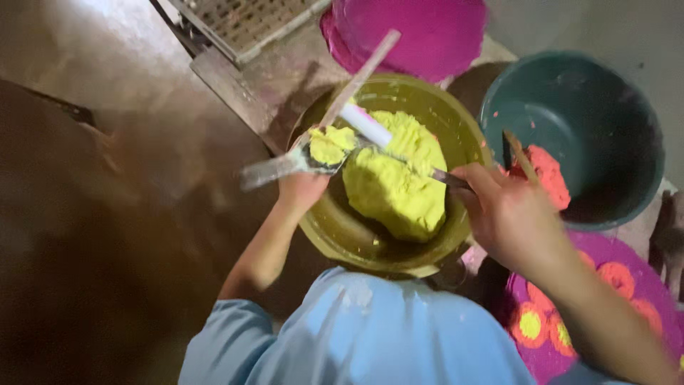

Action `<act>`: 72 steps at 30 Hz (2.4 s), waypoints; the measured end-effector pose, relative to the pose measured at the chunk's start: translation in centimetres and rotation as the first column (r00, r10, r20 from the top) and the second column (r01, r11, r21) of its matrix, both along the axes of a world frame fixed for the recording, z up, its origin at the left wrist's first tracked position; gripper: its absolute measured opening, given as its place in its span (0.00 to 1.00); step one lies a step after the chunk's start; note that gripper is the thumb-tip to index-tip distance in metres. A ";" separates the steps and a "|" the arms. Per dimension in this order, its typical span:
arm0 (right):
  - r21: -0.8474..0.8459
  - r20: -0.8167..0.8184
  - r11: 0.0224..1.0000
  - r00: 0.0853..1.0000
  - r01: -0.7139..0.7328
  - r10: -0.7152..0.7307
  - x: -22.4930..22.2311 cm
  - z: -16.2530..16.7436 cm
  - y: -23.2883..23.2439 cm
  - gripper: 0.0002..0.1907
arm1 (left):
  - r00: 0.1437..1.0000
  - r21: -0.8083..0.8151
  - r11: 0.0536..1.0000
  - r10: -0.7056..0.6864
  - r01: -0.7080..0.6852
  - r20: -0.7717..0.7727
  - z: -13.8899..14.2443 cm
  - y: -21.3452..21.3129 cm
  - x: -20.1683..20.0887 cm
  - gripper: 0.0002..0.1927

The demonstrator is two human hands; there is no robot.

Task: The person uses a wooden hand-press mold to form ring-shaped pieces from yellow and orange paste, pressing them onto pink round boards. They fill several boards, stack the finished boards, tie them with string, and cover them with woven bamboo lids.

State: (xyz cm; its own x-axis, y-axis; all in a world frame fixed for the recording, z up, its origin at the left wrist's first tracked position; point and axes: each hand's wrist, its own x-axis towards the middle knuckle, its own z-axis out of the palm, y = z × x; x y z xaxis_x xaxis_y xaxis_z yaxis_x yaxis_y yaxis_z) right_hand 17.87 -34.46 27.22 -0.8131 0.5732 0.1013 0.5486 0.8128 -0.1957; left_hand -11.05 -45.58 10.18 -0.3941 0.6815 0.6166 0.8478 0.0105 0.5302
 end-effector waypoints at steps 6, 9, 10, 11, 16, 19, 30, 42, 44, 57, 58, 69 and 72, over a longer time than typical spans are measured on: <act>-0.359 -0.551 0.897 0.834 -0.257 0.019 -5.9 -8.2 -1.5 0.23 | 0.975 0.140 0.981 0.153 -0.130 -0.161 1.2 3.3 2.1 0.31; -0.447 -0.497 0.842 0.867 -0.301 0.046 -3.7 -11.9 -2.3 0.23 | 0.981 0.137 0.982 0.146 -0.128 -0.131 2.3 3.3 1.1 0.39; -0.430 -0.481 0.836 0.870 -0.341 0.108 -2.5 -12.2 -1.5 0.22 | 0.991 0.140 0.987 0.089 -0.075 -0.102 2.6 3.3 0.8 0.39; -0.414 -0.469 0.825 0.867 -0.386 0.170 -1.7 -12.2 -0.5 0.22 | 0.996 0.141 0.990 0.034 -0.022 -0.079 2.8 3.2 0.5 0.40; -0.750 -0.385 0.652 0.877 -0.115 -0.288 -1.8 -11.2 3.8 0.23 | 0.999 -0.027 0.999 0.019 -0.020 -0.040 2.3 4.4 2.1 0.40; -0.462 -0.491 0.869 0.867 -0.178 -0.083 -3.3 -12.2 1.2 0.21 | 0.982 -0.079 0.993 0.070 -0.085 -0.176 1.9 5.0 2.5 0.37; -0.341 0.447 0.934 0.892 0.103 0.065 -4.0 0.7 4.0 0.17 | 0.994 -0.228 0.970 -0.069 0.086 0.082 3.8 2.6 2.6 0.35; 0.265 0.243 0.894 0.922 -0.362 0.301 -3.0 3.6 -1.1 0.09 | 0.924 -0.495 0.802 -0.177 0.335 0.339 0.1 0.6 1.2 0.26; 0.254 0.311 0.912 0.920 -0.321 0.237 -2.3 6.6 -1.2 0.11 | 0.968 -0.393 0.885 -0.238 0.249 0.078 0.8 0.5 0.4 0.26; 0.156 0.321 0.899 0.882 -0.408 0.345 -5.1 5.3 -2.5 0.17 | 0.947 -0.348 0.892 -0.214 0.290 0.240 1.8 0.4 1.5 0.28; 0.198 0.385 0.917 0.888 -0.345 0.251 -4.1 6.9 -2.4 0.13 | 0.961 -0.359 0.894 -0.219 0.267 0.169 2.2 0.3 0.7 0.29; 0.307 0.430 0.835 0.849 -0.458 0.307 -8.2 -1.9 -2.8 0.08 | 0.932 -0.096 0.930 -0.360 0.355 -0.045 1.0 1.4 1.9 0.30; 0.153 0.238 0.940 0.934 -0.306 0.265 -5.6 1.8 -1.7 0.11 | 0.943 -0.352 0.919 -0.057 0.178 0.328 1.1 1.0 0.0 0.28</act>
